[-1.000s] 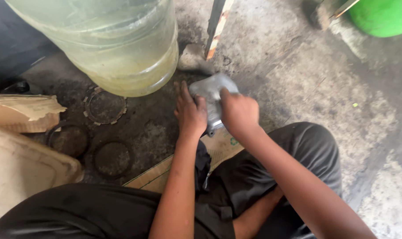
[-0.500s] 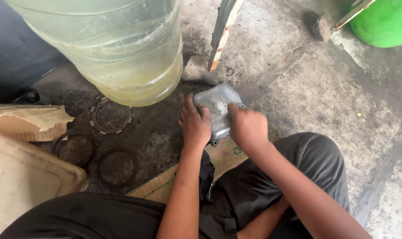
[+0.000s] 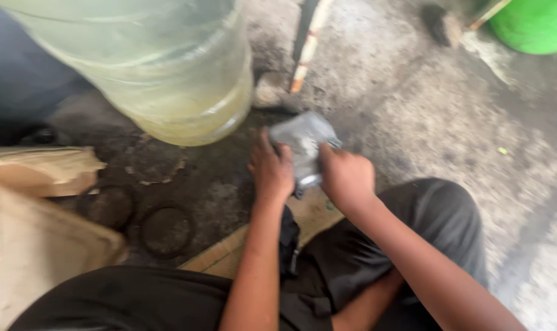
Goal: The person cleans a small metal cover using a black cloth and by hand, rubbing various surfaces of the object while sitting on the floor.
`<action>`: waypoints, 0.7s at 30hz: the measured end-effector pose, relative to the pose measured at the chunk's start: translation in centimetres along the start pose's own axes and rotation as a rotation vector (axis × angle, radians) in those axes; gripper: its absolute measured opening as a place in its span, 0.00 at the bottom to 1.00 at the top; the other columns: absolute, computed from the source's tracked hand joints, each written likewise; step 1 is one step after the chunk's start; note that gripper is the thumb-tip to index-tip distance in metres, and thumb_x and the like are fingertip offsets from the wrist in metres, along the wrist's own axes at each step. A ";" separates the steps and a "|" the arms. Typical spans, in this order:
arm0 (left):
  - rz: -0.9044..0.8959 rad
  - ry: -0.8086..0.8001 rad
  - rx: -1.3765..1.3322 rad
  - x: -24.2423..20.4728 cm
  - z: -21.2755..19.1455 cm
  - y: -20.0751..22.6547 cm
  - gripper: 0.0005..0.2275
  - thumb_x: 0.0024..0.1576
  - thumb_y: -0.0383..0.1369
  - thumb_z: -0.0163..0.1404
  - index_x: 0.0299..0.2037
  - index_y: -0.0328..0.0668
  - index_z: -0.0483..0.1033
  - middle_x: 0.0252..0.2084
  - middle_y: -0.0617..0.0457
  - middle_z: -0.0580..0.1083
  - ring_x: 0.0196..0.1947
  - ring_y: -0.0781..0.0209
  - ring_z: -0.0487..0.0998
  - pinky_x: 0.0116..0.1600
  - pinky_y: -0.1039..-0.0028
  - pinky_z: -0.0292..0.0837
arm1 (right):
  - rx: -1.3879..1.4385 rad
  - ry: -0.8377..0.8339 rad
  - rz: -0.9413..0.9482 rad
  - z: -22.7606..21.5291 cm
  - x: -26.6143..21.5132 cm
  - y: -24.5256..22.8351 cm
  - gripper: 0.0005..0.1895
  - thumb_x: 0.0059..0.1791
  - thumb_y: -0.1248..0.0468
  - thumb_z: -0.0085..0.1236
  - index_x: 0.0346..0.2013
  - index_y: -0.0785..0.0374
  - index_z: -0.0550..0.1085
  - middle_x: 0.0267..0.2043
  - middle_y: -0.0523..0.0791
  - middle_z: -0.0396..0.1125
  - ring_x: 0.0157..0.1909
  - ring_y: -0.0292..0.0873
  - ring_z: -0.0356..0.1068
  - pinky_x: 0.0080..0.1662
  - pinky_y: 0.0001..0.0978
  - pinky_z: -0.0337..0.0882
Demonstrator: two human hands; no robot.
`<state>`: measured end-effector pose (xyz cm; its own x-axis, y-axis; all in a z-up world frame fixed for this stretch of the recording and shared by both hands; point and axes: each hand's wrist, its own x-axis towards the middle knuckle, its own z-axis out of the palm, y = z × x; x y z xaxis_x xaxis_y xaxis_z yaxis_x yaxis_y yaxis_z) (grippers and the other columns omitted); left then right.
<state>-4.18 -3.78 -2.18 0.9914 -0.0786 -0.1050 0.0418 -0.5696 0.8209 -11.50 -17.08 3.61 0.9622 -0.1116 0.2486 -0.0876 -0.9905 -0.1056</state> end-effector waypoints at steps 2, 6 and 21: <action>0.015 0.006 -0.011 0.2 -0.3 0.2 0.27 0.64 0.43 0.36 0.73 0.42 0.51 0.76 0.34 0.49 0.76 0.37 0.49 0.73 0.41 0.41 | 0.009 -0.031 0.071 -0.2 0.3 0.0 0.05 0.47 0.64 0.56 0.36 0.57 0.72 0.26 0.51 0.72 0.26 0.57 0.74 0.29 0.52 0.71; 0.059 0.039 -0.021 -0.1 -0.3 0.2 0.27 0.63 0.43 0.36 0.72 0.42 0.54 0.77 0.35 0.51 0.76 0.37 0.51 0.73 0.42 0.43 | -0.035 0.012 0.079 1.4 5.3 0.5 0.04 0.49 0.61 0.56 0.34 0.57 0.72 0.26 0.52 0.72 0.28 0.57 0.74 0.31 0.51 0.71; 0.027 0.009 -0.048 -0.1 -0.7 0.5 0.27 0.63 0.42 0.36 0.71 0.42 0.54 0.74 0.39 0.57 0.76 0.41 0.54 0.73 0.44 0.45 | -0.083 -0.012 -0.064 -0.3 3.1 -0.3 0.05 0.44 0.68 0.55 0.35 0.59 0.73 0.25 0.48 0.72 0.28 0.54 0.74 0.31 0.48 0.71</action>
<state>-4.22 -3.47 -1.41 0.9933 -0.0860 -0.0774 0.0205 -0.5275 0.8493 -8.54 -17.17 4.72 0.9695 -0.0473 0.2404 -0.0463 -0.9989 -0.0099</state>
